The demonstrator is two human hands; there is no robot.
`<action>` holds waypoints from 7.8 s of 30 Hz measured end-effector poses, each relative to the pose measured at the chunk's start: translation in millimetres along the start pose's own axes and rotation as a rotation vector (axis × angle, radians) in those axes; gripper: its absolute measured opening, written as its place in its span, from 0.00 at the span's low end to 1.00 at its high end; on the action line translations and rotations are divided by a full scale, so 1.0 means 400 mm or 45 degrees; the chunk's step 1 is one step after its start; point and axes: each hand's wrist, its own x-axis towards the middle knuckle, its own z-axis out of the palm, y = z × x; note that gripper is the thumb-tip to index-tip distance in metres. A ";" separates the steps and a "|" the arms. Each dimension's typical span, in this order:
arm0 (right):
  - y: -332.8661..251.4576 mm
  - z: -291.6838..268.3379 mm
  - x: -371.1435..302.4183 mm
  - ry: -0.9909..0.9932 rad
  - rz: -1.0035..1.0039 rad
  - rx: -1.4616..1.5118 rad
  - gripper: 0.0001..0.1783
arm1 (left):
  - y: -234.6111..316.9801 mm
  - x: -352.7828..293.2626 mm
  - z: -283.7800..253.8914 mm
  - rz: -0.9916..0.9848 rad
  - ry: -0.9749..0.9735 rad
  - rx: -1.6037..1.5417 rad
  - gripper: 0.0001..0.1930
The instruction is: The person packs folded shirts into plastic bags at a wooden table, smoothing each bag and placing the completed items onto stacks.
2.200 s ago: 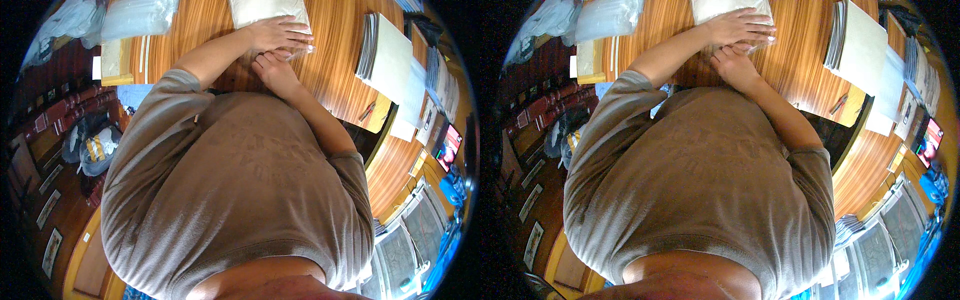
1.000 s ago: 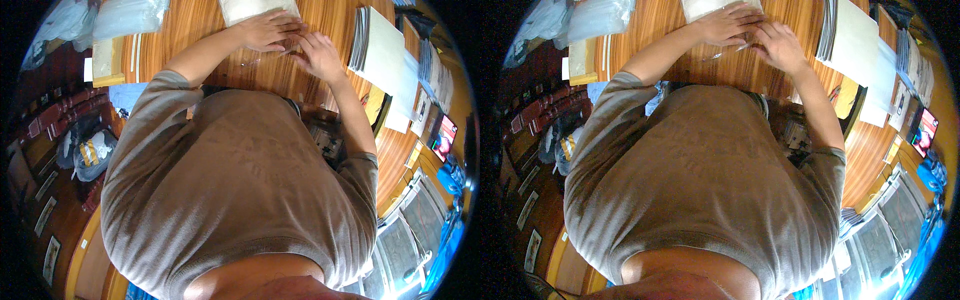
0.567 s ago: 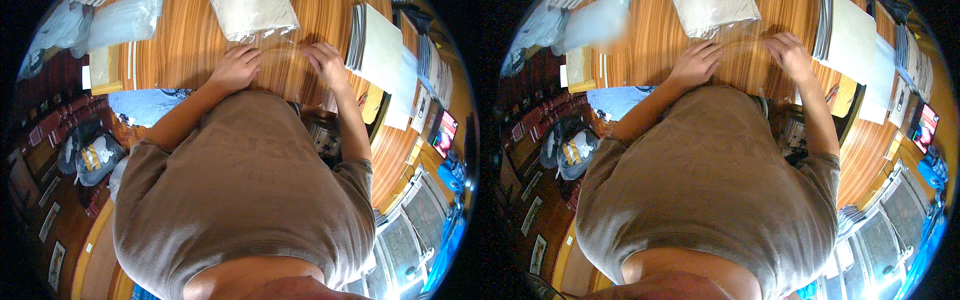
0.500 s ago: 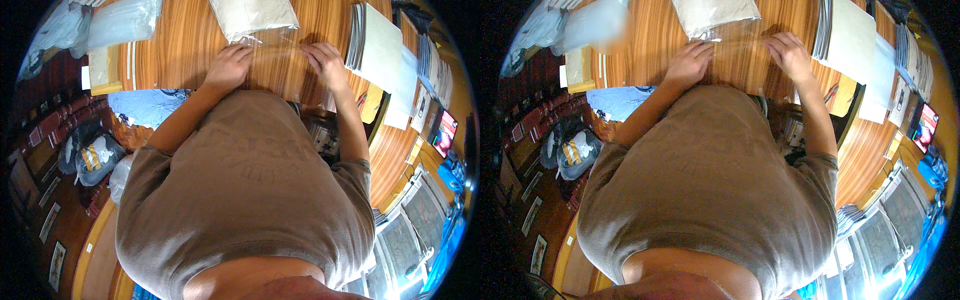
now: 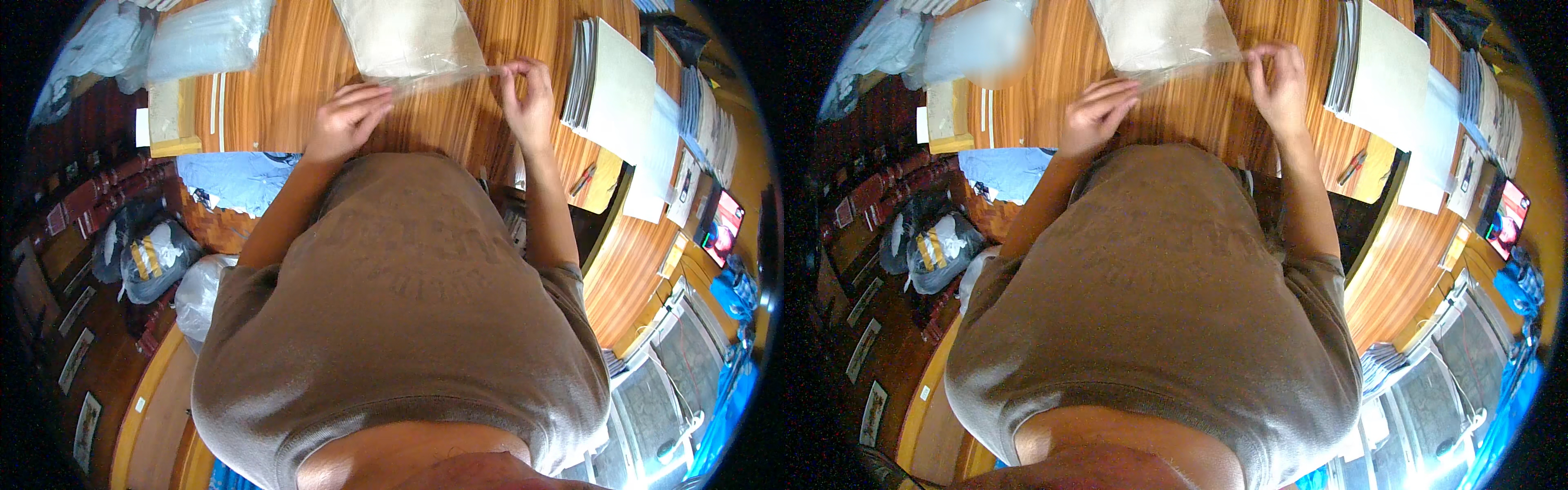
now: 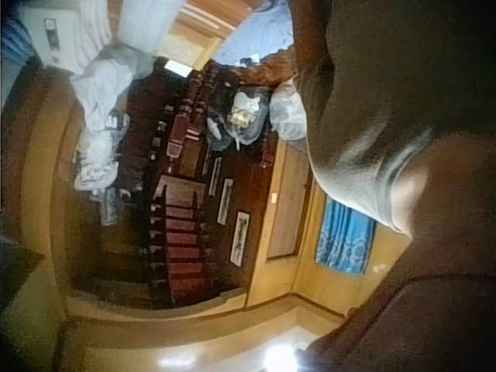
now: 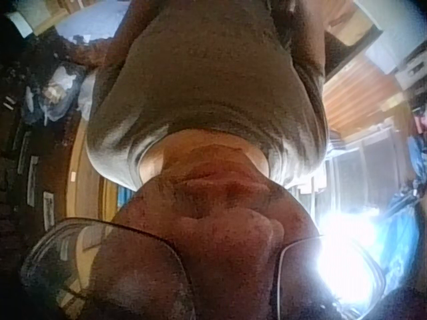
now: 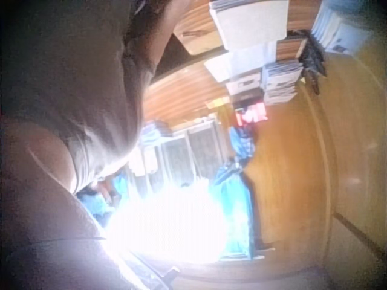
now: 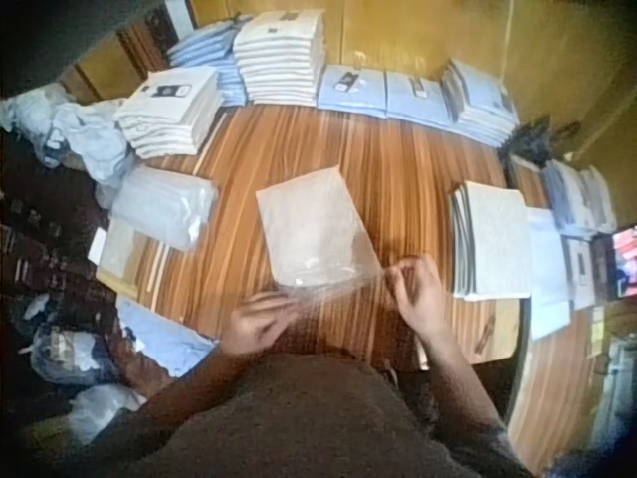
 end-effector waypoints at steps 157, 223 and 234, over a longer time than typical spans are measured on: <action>-0.029 0.434 0.208 -0.669 -0.211 -0.395 0.48 | -0.106 0.142 0.110 -0.201 -0.135 0.664 0.60; -0.126 0.079 -0.074 -0.720 0.115 -0.037 0.28 | -0.210 0.249 -0.114 0.009 -0.356 0.850 0.28; -0.227 0.166 -0.054 -0.473 0.019 -0.178 0.21 | -0.165 0.250 -0.169 -0.787 -0.514 0.299 0.30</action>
